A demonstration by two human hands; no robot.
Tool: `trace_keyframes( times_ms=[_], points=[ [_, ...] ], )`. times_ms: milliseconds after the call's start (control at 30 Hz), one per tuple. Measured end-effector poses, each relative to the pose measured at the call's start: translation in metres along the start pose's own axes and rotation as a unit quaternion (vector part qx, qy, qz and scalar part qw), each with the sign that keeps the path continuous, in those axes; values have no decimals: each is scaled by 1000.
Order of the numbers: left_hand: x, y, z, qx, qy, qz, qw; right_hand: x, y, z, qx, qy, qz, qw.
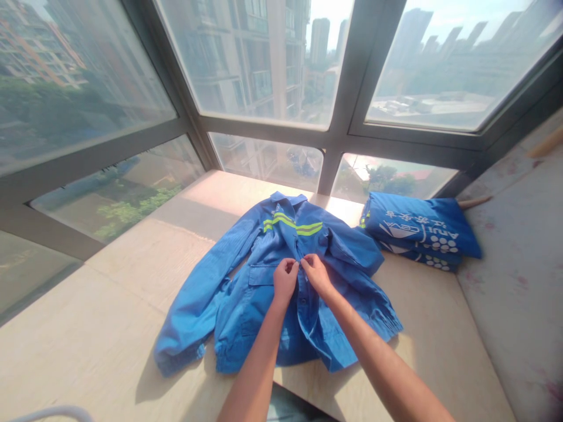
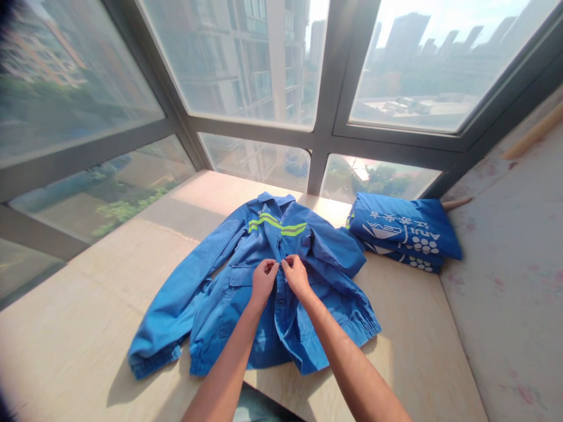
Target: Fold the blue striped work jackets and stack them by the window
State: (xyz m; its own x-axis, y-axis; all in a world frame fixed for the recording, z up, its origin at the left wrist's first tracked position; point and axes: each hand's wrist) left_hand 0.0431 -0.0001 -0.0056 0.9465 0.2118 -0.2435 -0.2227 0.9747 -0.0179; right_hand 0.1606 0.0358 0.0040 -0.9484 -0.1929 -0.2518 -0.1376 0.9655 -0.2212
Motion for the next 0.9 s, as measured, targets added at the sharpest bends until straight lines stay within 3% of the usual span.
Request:
trace_keyframes(
  times_ms=[133,200,267,333,400,467,567,667,767,900],
  points=[
    [-15,-8,7,52,57,-63,995,-7,1,5,4,-13,-3,1000],
    [-29,-16,2,79,154,-72,982,-12,1,6,-7,-33,-4,999],
    [-43,-28,-9,97,315,-77,941,-16,-1,6,-29,-64,1,998],
    [-54,-43,-21,100,460,-82,878,-18,-8,8,-55,-96,-1,994],
    [-59,-63,-31,88,528,-81,841,-17,-19,12,-73,-122,-18,990],
    [-60,-85,-35,72,557,-66,825,-14,-32,19,-71,-186,-42,979],
    [-59,-115,-31,56,569,-46,819,-10,-51,29,-41,-341,-82,935],
    [-61,-126,-17,36,557,-53,828,-13,-59,29,-17,-434,-126,892],
    [-63,-103,6,34,495,-82,865,-17,-55,18,-31,-449,-159,879],
    [-50,-37,35,85,404,-98,905,-12,-31,0,-82,-331,-148,928]
  ],
)
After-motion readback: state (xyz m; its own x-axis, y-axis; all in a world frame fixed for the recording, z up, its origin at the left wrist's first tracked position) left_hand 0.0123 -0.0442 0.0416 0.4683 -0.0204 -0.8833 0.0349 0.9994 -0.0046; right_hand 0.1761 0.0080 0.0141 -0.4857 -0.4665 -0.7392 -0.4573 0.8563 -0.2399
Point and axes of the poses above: each hand's wrist, its own y-axis towards the middle knuckle, its own x-axis out of the palm, z = x × y, and after that the axes turned 8 degrees about -z, right-handed
